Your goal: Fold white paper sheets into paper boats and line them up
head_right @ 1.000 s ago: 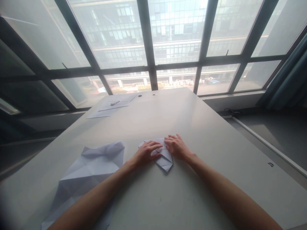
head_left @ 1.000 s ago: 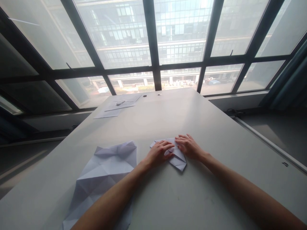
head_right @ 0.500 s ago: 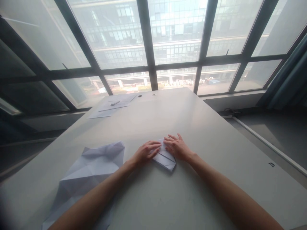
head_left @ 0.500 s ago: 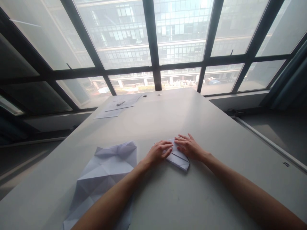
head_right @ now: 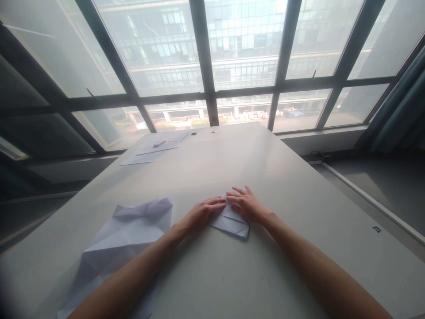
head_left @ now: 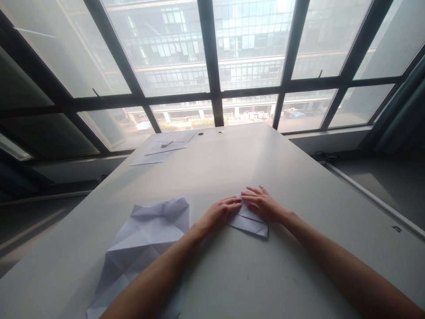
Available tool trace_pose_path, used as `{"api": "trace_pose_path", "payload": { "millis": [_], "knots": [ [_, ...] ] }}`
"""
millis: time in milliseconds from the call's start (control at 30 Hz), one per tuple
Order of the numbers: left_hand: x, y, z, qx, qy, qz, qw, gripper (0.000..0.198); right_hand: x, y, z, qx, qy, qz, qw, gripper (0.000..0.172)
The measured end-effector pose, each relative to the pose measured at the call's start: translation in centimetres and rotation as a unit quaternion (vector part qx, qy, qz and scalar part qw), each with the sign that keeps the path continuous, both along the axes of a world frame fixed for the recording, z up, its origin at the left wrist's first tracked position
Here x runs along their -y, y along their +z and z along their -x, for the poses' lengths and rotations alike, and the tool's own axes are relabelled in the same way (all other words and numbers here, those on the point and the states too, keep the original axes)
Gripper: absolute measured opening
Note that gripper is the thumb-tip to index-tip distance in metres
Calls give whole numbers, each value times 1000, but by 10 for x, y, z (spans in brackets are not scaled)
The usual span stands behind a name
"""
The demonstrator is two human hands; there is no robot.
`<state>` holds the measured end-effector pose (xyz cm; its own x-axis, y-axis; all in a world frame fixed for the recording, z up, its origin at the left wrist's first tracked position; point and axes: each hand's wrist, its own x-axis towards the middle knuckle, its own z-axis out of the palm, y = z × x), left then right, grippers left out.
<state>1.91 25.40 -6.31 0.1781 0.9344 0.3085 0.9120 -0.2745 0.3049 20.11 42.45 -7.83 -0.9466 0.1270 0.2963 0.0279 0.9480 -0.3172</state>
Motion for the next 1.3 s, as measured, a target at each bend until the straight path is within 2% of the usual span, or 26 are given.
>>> {"api": "trace_pose_path", "payload": {
  "millis": [133, 300, 533, 733, 933, 1100, 1300],
  "knots": [
    [1, 2, -1, -24, 22, 3, 999, 43, 4, 10, 0, -44, -50, -34, 997, 37],
    [5, 9, -8, -46, 51, 0, 998, 31, 9, 16, 1, -34, -80, -41, 995, 12],
    [6, 6, -7, -29, 36, 5, 999, 31, 11, 10, 1, -15, -51, -1, 999, 19],
    [5, 5, -3, -16, 33, 54, 998, 32, 11, 10, 0, -25, -43, 1, 999, 19],
    [5, 3, -1, -11, 32, 58, 998, 60, 12, 11, 0, -24, -48, -2, 999, 18],
    [3, -1, 1, -28, 28, 66, 997, 47, 12, 10, 0, -26, -45, 2, 999, 19],
    [1, -1, 7, 6, 35, 101, 994, 40, 13, 11, -1, -29, -50, 6, 998, 19]
  ]
}}
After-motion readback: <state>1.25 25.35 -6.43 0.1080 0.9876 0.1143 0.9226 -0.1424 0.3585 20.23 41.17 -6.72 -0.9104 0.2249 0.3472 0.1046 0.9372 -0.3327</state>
